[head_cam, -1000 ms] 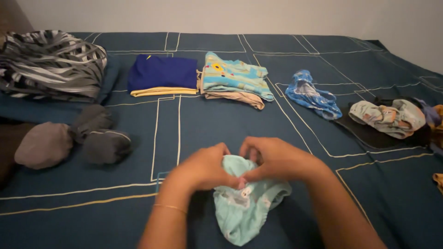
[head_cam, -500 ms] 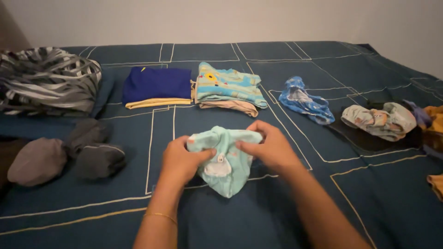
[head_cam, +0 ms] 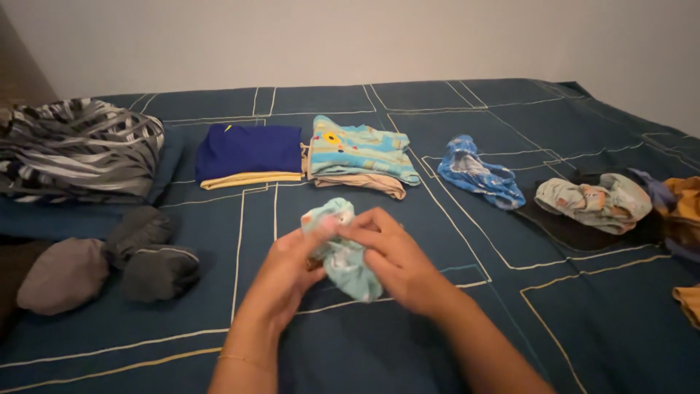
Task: The person folds several small clothing items on a bed, including light blue and blue patterned shorts, a white patterned cloth, a dark green garment, and a purple and yellow shirt. Each item is smoothed and folded into a compact shape and placed on the bed.
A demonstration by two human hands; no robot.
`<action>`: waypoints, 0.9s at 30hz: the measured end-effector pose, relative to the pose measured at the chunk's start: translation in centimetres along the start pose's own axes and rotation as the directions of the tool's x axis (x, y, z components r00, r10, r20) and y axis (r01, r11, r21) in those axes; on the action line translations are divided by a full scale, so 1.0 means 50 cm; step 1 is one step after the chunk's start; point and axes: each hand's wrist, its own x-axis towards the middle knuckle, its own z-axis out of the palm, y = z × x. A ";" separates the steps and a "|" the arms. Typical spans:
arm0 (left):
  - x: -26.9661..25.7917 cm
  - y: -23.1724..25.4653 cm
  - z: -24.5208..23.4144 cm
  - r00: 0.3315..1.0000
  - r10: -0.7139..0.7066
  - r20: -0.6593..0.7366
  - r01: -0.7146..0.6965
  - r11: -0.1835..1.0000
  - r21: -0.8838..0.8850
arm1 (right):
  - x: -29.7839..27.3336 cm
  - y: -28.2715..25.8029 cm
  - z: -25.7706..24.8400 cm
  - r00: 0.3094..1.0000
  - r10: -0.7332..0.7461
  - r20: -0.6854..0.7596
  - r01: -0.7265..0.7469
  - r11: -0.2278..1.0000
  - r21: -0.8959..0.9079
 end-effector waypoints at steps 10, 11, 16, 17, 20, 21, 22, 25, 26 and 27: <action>0.047 -0.039 -0.032 0.992 -0.045 -0.121 0.039 0.998 -0.052 | 0.000 0.011 -0.019 0.973 -0.233 -0.004 0.201 0.846 -0.495; 0.041 -0.036 -0.027 0.985 -0.074 -0.153 0.065 0.996 -0.067 | 0.000 -0.006 -0.015 0.980 -0.197 0.024 0.178 0.816 -0.550; 0.033 -0.021 -0.016 0.964 -0.082 -0.252 0.094 0.995 0.037 | -0.002 -0.003 0.015 0.953 -0.296 0.055 0.267 0.744 -0.613; 0.030 -0.019 -0.011 0.969 -0.061 -0.239 0.085 0.992 0.089 | -0.002 -0.012 0.019 0.960 -0.273 0.065 0.256 0.756 -0.603; 0.061 -0.063 -0.015 0.980 -0.074 -0.185 0.072 0.997 -0.017 | 0.002 -0.023 0.026 0.962 -0.270 0.037 0.242 0.786 -0.569; 0.079 -0.085 -0.019 0.985 -0.102 -0.140 0.077 0.982 -0.173 | 0.004 -0.024 0.028 0.958 -0.286 -0.004 0.238 0.806 -0.542; 0.061 -0.069 -0.008 0.985 -0.101 -0.138 0.077 0.982 -0.172 | 0.001 -0.010 0.025 0.958 -0.287 -0.006 0.238 0.805 -0.544; 0.008 -0.030 0.031 0.967 -0.117 0.228 0.181 0.941 -0.285 | -0.002 0.024 0.018 0.955 -0.175 -0.241 0.117 0.965 -0.235; -0.008 -0.022 0.045 0.966 -0.078 0.247 0.132 0.968 -0.213 | 0.002 0.030 0.019 0.921 -0.050 -0.385 0.021 0.997 -0.080; -0.025 -0.014 0.058 0.962 -0.040 0.269 0.081 0.986 -0.143 | 0.006 0.035 0.020 0.860 0.092 -0.501 -0.055 0.994 0.089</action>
